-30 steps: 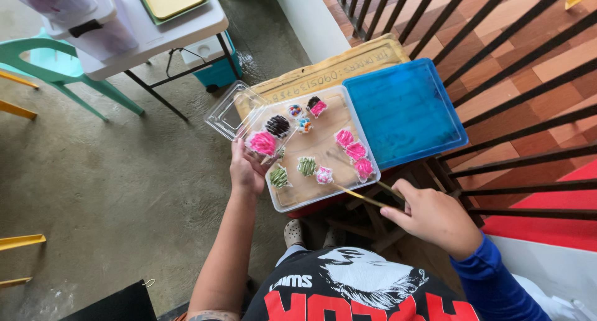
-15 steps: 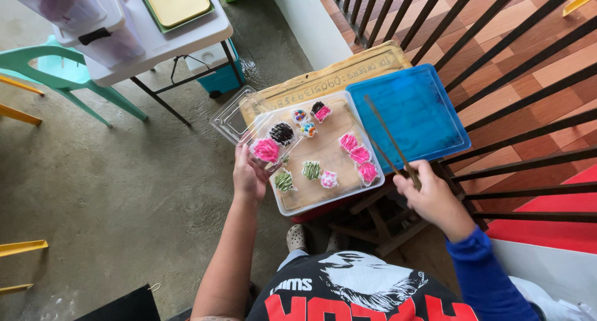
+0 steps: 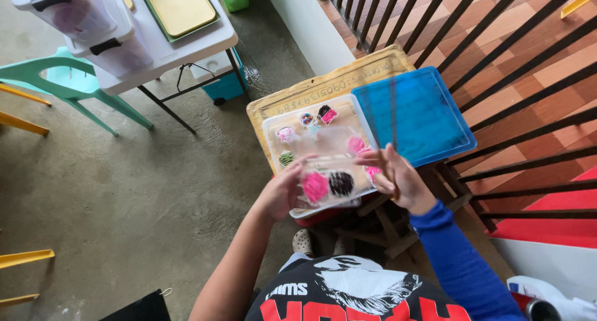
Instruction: The person uses chopsticks to transfer colorful, flower-shaped sweets from a blue tray into a clear plastic container. After filling the container, they close the lid and place the container into a white plastic bag.
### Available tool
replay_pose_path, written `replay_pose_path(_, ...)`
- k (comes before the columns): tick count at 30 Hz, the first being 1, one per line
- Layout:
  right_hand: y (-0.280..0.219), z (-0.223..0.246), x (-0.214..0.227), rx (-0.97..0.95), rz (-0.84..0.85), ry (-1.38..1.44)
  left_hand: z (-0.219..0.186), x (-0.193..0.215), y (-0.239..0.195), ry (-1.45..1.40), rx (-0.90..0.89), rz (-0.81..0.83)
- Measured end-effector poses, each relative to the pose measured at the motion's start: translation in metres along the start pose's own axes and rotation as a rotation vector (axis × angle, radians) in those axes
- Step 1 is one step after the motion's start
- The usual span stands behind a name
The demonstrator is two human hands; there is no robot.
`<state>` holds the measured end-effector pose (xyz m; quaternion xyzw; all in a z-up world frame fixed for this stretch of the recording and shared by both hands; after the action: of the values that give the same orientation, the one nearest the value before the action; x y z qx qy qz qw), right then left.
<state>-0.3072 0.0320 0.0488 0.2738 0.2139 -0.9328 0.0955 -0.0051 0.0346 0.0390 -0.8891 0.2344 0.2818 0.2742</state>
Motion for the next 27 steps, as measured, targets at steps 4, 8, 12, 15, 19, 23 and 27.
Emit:
replay_pose_path(4, 0.017, -0.021, -0.003, -0.368, 0.270, 0.185, 0.005, 0.004, -0.005, 0.149, 0.092, 0.084)
replay_pose_path(8, 0.005, -0.043, -0.012, -0.440, 0.193, -0.062, 0.010, 0.015, -0.009, 0.128, 0.060, 0.068)
replay_pose_path(12, 0.001, -0.046, -0.038, -0.407, 0.279, -0.041, 0.013, 0.016, -0.025, 0.032, 0.056, 0.042)
replay_pose_path(15, 0.001, -0.045, -0.048, -0.395, 0.241, -0.069, 0.011, 0.015, -0.033, -0.043, 0.039, 0.029)
replay_pose_path(19, -0.002, -0.046, -0.056, -0.343, 0.214, -0.197, 0.024, 0.007, -0.050, 0.010, -0.095, 0.001)
replay_pose_path(23, -0.016, -0.041, -0.062, -0.296, 0.191, -0.291, 0.044, -0.010, -0.066, 0.085, -0.215, -0.103)
replay_pose_path(27, -0.044, -0.040, -0.066, -0.184, 0.069, -0.246, 0.062, -0.032, -0.085, 0.006, -0.298, -0.245)
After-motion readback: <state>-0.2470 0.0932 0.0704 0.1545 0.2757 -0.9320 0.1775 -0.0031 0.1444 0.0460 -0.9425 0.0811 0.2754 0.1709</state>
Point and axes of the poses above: each hand's wrist, its own y-axis towards the middle knuckle, its own x-axis out of the back of the hand, z = x × y, the point moved 1 cm from there along y, towards the middle knuckle, and after that the axes turned 6 degrees about y, right-handed, at the moved point
